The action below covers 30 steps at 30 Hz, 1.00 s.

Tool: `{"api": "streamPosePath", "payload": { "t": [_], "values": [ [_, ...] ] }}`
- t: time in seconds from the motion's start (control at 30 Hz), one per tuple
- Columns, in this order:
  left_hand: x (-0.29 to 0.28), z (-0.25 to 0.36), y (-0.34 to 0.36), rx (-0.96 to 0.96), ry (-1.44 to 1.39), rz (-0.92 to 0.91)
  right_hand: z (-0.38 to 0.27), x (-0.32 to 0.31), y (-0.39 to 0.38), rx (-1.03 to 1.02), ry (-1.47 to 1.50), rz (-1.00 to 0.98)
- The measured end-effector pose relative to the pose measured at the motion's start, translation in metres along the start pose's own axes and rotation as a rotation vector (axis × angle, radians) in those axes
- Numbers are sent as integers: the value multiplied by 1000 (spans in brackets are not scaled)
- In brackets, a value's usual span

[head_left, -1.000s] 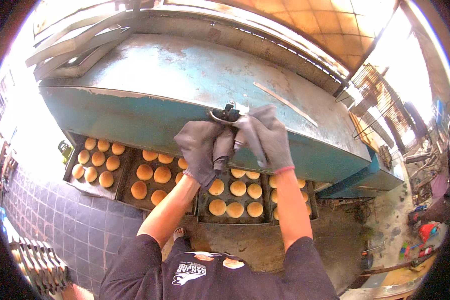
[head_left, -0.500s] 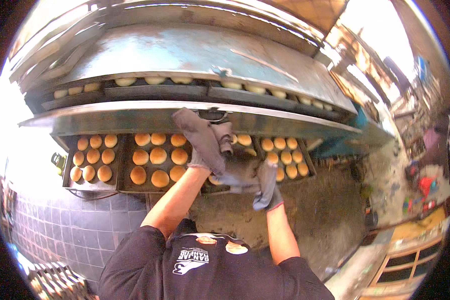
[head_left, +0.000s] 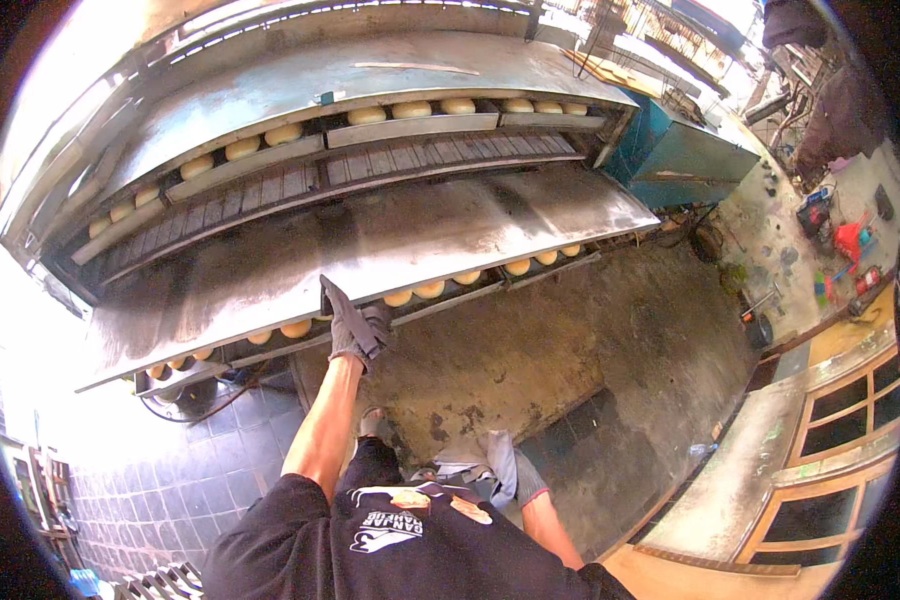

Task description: The person uses gloves and cloths to pull trays of baked buns from a large oven and places them onto a cooling rack.

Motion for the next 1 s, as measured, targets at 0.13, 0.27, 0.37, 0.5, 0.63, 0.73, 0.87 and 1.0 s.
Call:
{"api": "streamPosePath", "payload": {
  "t": [0.13, 0.27, 0.37, 0.5, 0.63, 0.73, 0.87, 1.0],
  "values": [
    [-22, -22, 15, 55, -227, -54, 16, -6, -11, -45, -14, 71],
    [-79, -30, 1, -272, -239, -198, 28, 29, 15, -72, -83, 77],
    [-138, -36, -44, -407, -389, -377, 36, 95, 65, -95, -173, 42],
    [-250, -16, -83, -296, -546, -93, 86, 207, 138, -33, -311, -40],
    [-439, 19, -77, -315, -614, -165, 158, 320, 194, 52, -443, -109],
    [-558, 64, -40, -61, -627, 7, 200, 389, 236, 64, -541, -134],
    [-649, 99, 55, 76, -486, 273, 207, 447, 315, -45, -706, -91],
    [-675, 127, 128, 148, -364, 416, 154, 503, 381, -262, -1004, -97]
  ]
}}
Point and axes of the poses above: each hand's wrist, its own y-axis towards the middle knuckle, its own x-axis out of the palm, z = x × y, the point moved 6 cm from there along y, towards the middle knuckle, and after that the axes turned 6 degrees about x, right-handed, at the moved point
